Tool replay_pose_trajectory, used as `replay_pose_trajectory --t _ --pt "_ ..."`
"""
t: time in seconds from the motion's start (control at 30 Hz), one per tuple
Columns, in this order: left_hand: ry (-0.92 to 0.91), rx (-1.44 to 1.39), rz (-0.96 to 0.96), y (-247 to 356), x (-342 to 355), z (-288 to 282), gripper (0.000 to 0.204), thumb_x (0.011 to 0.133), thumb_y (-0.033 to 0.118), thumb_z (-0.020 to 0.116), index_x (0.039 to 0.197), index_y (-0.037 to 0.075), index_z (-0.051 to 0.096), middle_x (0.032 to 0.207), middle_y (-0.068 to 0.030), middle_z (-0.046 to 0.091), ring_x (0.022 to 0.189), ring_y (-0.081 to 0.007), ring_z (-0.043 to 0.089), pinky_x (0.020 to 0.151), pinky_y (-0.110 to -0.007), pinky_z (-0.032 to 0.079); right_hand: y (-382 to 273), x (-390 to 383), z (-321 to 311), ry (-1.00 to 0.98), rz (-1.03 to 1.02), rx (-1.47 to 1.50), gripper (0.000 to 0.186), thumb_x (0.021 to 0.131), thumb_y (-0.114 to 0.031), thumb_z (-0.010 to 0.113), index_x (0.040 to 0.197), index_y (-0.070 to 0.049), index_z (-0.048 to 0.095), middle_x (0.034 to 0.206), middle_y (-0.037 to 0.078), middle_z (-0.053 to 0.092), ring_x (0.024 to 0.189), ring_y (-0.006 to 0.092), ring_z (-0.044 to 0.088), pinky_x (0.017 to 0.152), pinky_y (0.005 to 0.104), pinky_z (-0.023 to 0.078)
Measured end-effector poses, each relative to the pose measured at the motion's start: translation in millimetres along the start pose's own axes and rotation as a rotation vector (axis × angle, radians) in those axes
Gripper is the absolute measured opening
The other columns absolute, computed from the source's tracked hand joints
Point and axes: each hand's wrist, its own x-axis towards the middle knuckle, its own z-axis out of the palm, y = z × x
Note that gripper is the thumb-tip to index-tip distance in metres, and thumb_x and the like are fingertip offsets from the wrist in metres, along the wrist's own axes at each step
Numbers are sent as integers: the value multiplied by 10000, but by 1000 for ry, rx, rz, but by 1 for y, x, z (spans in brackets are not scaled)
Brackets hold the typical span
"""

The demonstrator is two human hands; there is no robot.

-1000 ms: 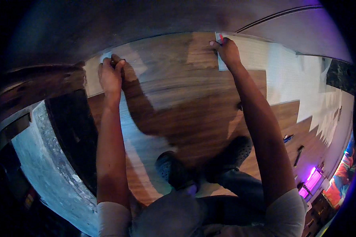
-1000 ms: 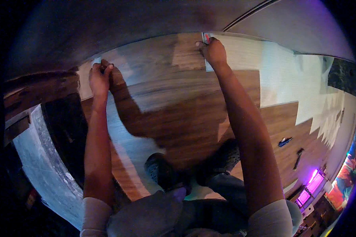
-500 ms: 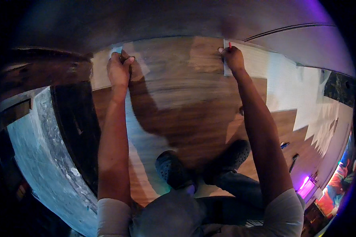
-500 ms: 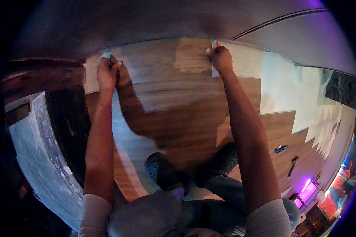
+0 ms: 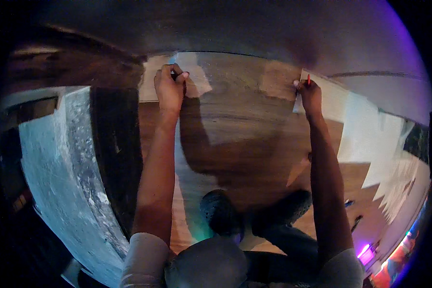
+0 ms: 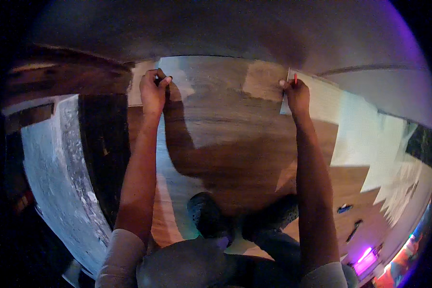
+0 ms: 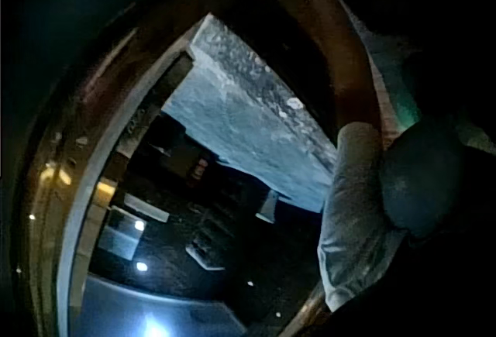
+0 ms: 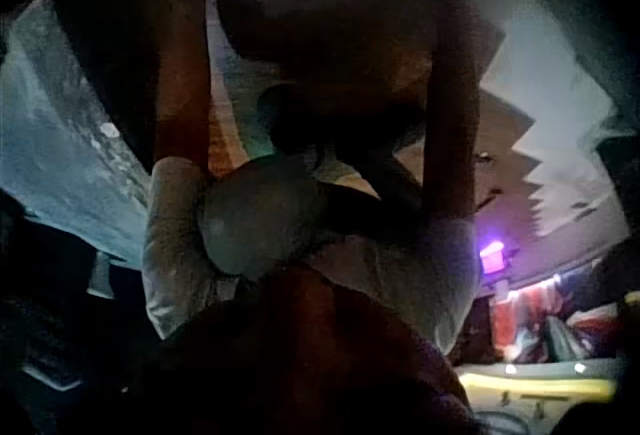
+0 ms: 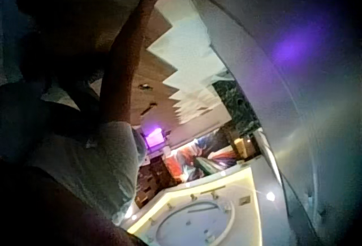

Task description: The person marks a laminate flooring plank with a pencil, cuts it using a table saw, and then positions and fits the cut piece into place on the floor by a doorway.

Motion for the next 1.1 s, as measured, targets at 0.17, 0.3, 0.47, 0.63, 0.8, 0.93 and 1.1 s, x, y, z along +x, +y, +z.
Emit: replay_pose_trajectory --t 0.17,0.3,0.47,0.63,0.8,0.93,1.1 --pt "137 278 -38 -19 -7 -26 361 822 118 760 1150 36 636 1159 -163 621 1097 -390 545 957 -497 420 -31 -8 38 -34 -103 -115 421 844 -363 772 903 33 643 739 139 676 696 254 648 679 384 497" --pt "143 371 35 -7 -24 -38 573 860 143 714 1385 14 526 1417 -213 490 1299 -410 460 1088 -506 375 -38 -10 64 -68 -107 -52 432 822 -353 802 943 30 646 802 178 693 740 320 663 730 411 507" --pt "45 383 51 -20 -66 -25 578 949 209 611 1463 3 444 1576 -212 336 1445 -421 335 1170 -508 314 -64 -15 83 -105 -138 -103 389 835 -320 798 955 18 648 844 212 703 776 384 661 738 422 508" --pt "75 357 98 -20 -72 -22 581 969 194 575 1493 8 405 1582 -199 335 1445 -405 342 1169 -496 314 -63 -11 80 -178 21 -32 419 835 -346 795 951 28 646 837 222 697 783 380 669 740 431 506" --pt "37 346 41 -18 -70 -20 568 976 193 562 1499 42 399 1587 -192 319 1444 -402 330 1156 -506 313 -53 -7 76 -130 -149 -196 460 839 -392 778 956 33 646 828 217 696 798 370 682 744 430 510" --pt "200 295 -108 -29 -69 -22 517 950 179 618 1431 44 483 1510 -236 399 1379 -430 385 1145 -517 318 -59 -11 80 -92 -182 -166 317 866 -290 765 794 -25 607 683 55 616 651 176 564 671 349 466" --pt "334 442 -131 -38 -63 -27 529 966 268 568 1446 69 469 1505 -227 391 1298 -453 421 1096 -541 330 -62 -15 82 -109 -154 -71 297 874 -282 760 837 -22 622 719 41 615 688 162 558 684 334 460"
